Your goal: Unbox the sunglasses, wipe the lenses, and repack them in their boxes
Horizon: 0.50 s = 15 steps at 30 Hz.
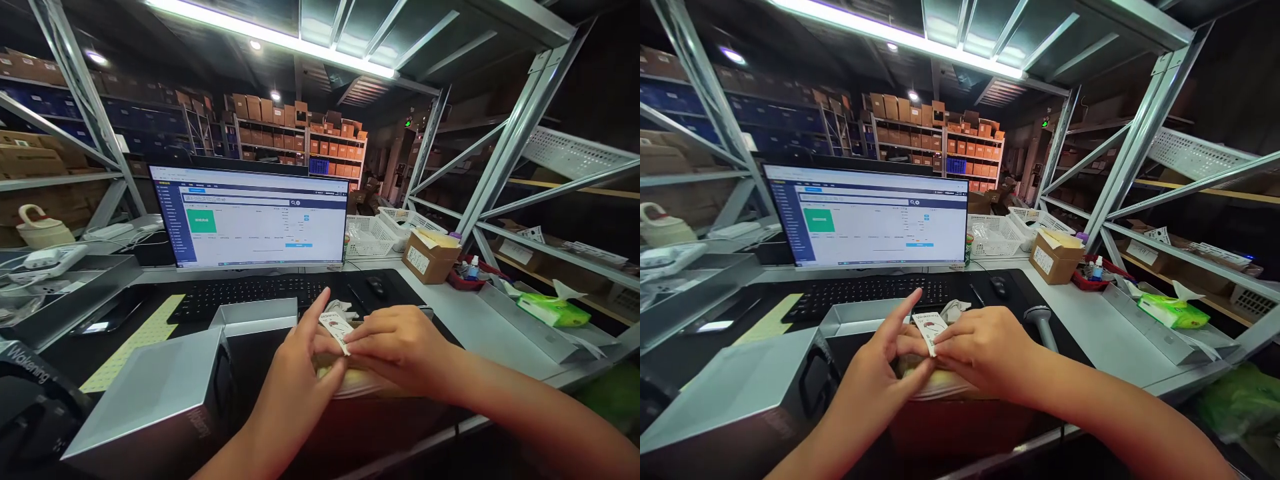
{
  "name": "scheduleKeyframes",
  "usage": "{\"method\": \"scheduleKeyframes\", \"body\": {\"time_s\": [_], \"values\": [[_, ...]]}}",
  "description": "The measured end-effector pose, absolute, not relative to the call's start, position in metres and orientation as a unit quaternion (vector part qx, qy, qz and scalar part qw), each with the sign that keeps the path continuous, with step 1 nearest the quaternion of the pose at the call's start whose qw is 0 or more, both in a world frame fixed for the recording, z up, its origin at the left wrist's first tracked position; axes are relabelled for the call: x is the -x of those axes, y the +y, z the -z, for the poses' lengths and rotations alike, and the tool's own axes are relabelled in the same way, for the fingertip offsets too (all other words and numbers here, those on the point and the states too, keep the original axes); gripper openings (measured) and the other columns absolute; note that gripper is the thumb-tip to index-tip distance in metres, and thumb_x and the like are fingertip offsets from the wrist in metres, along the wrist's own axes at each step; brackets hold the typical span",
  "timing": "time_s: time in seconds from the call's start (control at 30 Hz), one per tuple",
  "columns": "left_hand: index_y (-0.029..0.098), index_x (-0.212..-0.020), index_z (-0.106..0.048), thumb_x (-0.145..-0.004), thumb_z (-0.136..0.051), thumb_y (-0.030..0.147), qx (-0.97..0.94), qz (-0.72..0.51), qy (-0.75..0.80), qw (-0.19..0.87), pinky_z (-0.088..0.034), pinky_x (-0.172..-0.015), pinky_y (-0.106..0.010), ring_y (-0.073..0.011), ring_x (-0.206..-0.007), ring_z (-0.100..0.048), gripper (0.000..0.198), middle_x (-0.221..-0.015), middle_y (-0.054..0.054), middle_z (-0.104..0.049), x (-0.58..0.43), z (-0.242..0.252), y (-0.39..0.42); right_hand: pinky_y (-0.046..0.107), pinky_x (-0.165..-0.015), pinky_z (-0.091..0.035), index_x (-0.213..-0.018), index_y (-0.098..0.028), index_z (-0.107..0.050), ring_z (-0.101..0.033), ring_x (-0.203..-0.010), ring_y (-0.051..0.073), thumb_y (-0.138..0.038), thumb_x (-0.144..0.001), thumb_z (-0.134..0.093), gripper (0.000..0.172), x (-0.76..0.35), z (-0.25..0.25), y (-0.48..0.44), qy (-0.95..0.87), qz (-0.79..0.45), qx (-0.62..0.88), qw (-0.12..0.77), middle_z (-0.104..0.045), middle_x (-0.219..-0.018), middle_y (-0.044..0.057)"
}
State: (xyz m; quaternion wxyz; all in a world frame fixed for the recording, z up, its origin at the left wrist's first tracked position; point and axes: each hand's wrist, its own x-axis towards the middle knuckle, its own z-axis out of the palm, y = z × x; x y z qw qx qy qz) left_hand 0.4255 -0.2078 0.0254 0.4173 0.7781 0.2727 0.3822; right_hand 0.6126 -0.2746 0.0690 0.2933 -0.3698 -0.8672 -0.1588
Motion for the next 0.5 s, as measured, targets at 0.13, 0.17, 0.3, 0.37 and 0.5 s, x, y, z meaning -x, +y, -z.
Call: {"method": "scheduleKeyframes", "body": {"time_s": [0.13,0.17,0.3,0.37,0.5], "values": [[0.035,-0.152,-0.034,-0.081,-0.061,0.017,-0.799,-0.397,0.263,0.367,-0.044,-0.1,-0.039,-0.0201,-0.092,-0.067,0.077,-0.083,0.006,-0.073,-0.426,-0.023,-0.21,0.026,-0.072,-0.056,-0.092,-0.02,-0.075,-0.074,-0.081,0.016,-0.017,-0.091,-0.068,0.007,-0.615,-0.075,-0.276,-0.853,0.037,0.424,0.301,-0.079,-0.09,0.004],[0.036,-0.151,-0.036,-0.082,-0.06,0.017,-0.805,-0.399,0.256,0.357,-0.043,-0.101,-0.039,-0.0204,-0.094,-0.066,0.075,-0.084,0.006,-0.073,-0.426,-0.022,-0.21,0.026,-0.073,-0.056,-0.09,-0.02,-0.075,-0.073,-0.08,0.016,-0.016,-0.09,-0.069,0.008,-0.616,-0.077,-0.277,-0.843,0.015,0.444,0.302,-0.079,-0.088,0.003],[0.035,-0.145,-0.044,-0.084,-0.059,0.017,-0.823,-0.402,0.239,0.322,-0.042,-0.101,-0.042,-0.0225,-0.101,-0.064,0.065,-0.087,0.003,-0.073,-0.424,-0.021,-0.207,0.025,-0.066,-0.051,-0.086,-0.02,-0.074,-0.069,-0.075,0.015,-0.013,-0.088,-0.066,0.011,-0.62,-0.082,-0.277,-0.767,-0.008,0.544,0.34,-0.075,-0.083,0.001],[0.032,-0.142,-0.047,-0.085,-0.058,0.018,-0.831,-0.4,0.236,0.305,-0.042,-0.101,-0.044,-0.024,-0.105,-0.063,0.06,-0.087,0.002,-0.074,-0.422,-0.022,-0.206,0.025,-0.06,-0.048,-0.088,-0.02,-0.073,-0.066,-0.069,0.015,-0.016,-0.09,-0.063,0.011,-0.627,-0.085,-0.277,-0.719,0.003,0.581,0.382,-0.074,-0.084,0.002],[0.03,-0.139,-0.047,-0.083,-0.055,0.015,-0.845,-0.395,0.227,0.28,-0.045,-0.098,-0.045,-0.0247,-0.105,-0.063,0.059,-0.086,0.002,-0.073,-0.42,-0.022,-0.204,0.023,-0.049,-0.044,-0.093,-0.019,-0.07,-0.06,-0.05,0.011,-0.03,-0.093,-0.061,0.014,-0.654,-0.095,-0.28,-0.598,0.005,0.627,0.499,-0.069,-0.074,0.0]]}}
